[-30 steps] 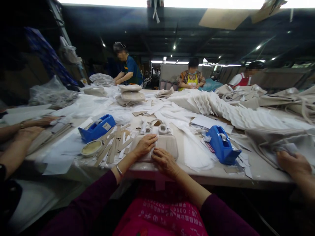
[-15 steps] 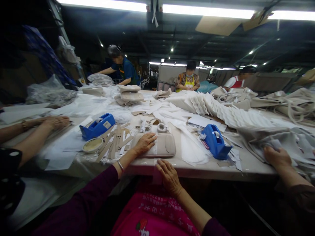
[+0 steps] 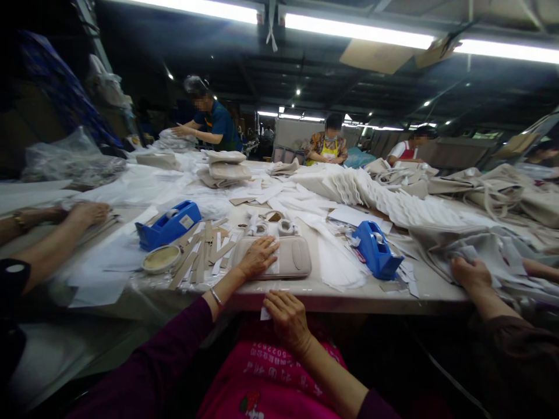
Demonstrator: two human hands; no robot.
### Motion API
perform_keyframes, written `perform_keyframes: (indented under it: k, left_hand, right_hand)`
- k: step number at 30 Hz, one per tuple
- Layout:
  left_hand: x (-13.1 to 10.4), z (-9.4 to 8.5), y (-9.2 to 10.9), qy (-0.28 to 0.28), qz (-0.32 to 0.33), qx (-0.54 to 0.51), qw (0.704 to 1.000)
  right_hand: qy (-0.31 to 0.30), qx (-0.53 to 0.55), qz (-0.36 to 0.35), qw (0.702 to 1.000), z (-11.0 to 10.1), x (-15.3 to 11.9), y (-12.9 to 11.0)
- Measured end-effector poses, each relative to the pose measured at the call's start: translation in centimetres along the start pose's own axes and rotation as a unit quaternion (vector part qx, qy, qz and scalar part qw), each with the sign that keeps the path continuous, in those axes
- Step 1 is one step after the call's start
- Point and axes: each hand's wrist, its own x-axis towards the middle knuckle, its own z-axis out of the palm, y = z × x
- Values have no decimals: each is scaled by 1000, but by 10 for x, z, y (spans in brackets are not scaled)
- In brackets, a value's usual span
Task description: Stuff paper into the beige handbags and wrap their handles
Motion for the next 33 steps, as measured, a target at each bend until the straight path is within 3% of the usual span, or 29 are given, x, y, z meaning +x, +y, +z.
perform_keyframes:
  k: [13,17,22,26,30,33]
  left_hand:
    - [-5,-3,5,18,-12,-3,1000]
    - [-5,-5,8,20,-18,-5,1000]
    - [-14,-3,10,10,8,-29,999]
    - [-27,2,10,22,4,-87,996]
    - [-39,-4,13,38,2,-162,986]
    - [-42,-9,16,53,-58,-208,975]
  right_hand:
    - [-7,11,34,999,-5,11,-20]
    - [-27,51,51,997,-13,29,-16]
    - [-69,52,120,989,-15,84,28]
    - [-113,39,182,976,0,122,76]
    - [-185,27,229,955,18,136,105]
    - [-207,19,223,952,28,136,115]
